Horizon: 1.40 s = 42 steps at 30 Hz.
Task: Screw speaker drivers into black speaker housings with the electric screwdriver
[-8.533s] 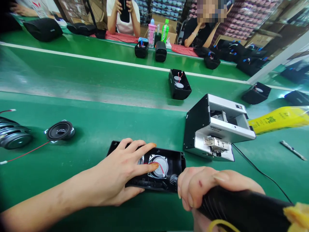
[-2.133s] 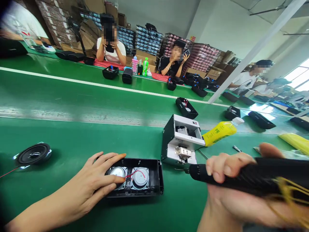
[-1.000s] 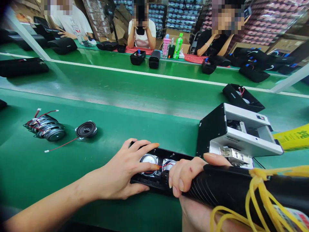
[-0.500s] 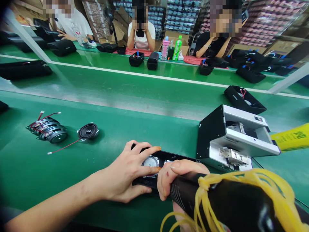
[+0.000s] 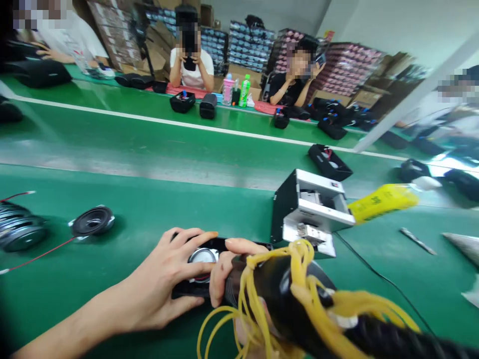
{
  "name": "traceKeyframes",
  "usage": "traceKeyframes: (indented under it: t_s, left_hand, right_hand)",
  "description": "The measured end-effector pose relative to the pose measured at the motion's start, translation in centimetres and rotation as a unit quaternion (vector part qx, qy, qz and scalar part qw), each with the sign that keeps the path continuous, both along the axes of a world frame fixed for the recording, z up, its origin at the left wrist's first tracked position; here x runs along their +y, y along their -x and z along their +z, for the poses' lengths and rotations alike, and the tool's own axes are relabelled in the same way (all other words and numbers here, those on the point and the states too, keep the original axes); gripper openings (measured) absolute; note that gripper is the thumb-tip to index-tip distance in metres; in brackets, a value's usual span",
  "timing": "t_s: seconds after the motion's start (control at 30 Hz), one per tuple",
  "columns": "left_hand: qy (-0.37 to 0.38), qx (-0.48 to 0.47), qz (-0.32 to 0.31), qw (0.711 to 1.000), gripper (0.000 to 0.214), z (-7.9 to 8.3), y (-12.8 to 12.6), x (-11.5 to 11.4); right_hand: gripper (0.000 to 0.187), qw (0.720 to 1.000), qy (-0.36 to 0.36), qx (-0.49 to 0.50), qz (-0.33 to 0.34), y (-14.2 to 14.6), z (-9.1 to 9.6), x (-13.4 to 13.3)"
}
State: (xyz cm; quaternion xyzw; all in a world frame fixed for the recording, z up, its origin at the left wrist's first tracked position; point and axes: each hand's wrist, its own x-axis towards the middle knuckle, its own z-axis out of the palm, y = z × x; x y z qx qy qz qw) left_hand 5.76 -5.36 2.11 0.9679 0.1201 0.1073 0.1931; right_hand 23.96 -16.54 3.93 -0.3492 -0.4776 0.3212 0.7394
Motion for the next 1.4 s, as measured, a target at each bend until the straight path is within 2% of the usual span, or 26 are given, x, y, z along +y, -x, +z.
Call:
traceKeyframes:
  t_s: [0.07, 0.13, 0.23, 0.27, 0.37, 0.47, 0.67, 0.77, 0.93, 1.03, 1.2, 1.4]
  left_hand:
    - [-0.012, -0.006, 0.002, 1.000, 0.052, -0.4, 0.3, 0.1]
    - [-0.028, -0.018, 0.009, 0.999, 0.058, -0.9, 0.9, 0.3]
    - [-0.048, -0.034, 0.026, 0.998, 0.063, -2.0, 2.1, 0.7]
    - [-0.052, -0.036, 0.028, 0.998, 0.064, -2.3, 2.5, 0.9]
    - [-0.053, -0.038, 0.027, 0.997, 0.063, -3.4, 3.3, 1.4]
    - [-0.044, -0.051, 0.029, 0.997, 0.060, -4.2, 3.4, 1.7]
    - [-0.052, -0.045, 0.027, 0.997, 0.064, -4.5, 3.8, 2.0]
    - [-0.036, -0.034, 0.021, 0.999, 0.068, -4.5, 4.0, 1.9]
    - [-0.025, -0.049, 0.032, 0.998, 0.067, -4.7, 4.0, 2.0]
    - [-0.028, -0.038, 0.020, 0.999, 0.069, -4.7, 3.9, 2.1]
    - [0.006, -0.050, 0.053, 0.997, 0.062, -5.0, 3.8, 1.7]
    - [0.001, -0.052, 0.049, 0.997, 0.062, -5.0, 3.7, 1.7]
  right_hand:
    - [0.058, 0.994, -0.071, 0.018, -0.085, -0.4, 0.9, -0.5]
    - [0.057, 0.975, -0.130, 0.021, -0.177, -2.3, 2.4, -1.5]
    - [0.055, 0.937, -0.154, -0.051, -0.310, -7.6, 4.8, -3.7]
    - [0.058, 0.916, -0.154, -0.072, -0.363, -9.6, 5.3, -4.4]
    - [0.070, 0.871, -0.169, -0.110, -0.449, -14.7, 5.8, -5.8]
    - [0.079, 0.875, -0.142, -0.089, -0.454, -17.0, 5.1, -5.6]
    - [0.084, 0.892, -0.124, -0.072, -0.430, -16.5, 3.9, -4.2]
    - [0.085, 0.897, -0.128, -0.073, -0.417, -16.4, 4.2, -4.2]
    - [0.073, 0.897, -0.116, -0.062, -0.421, -16.4, 4.7, -4.3]
    - [0.077, 0.904, -0.108, -0.081, -0.405, -16.3, 5.2, -4.2]
    - [0.085, 0.895, -0.107, -0.063, -0.428, -16.1, 6.5, -3.0]
    - [0.080, 0.904, -0.083, -0.066, -0.414, -16.3, 6.3, -1.8]
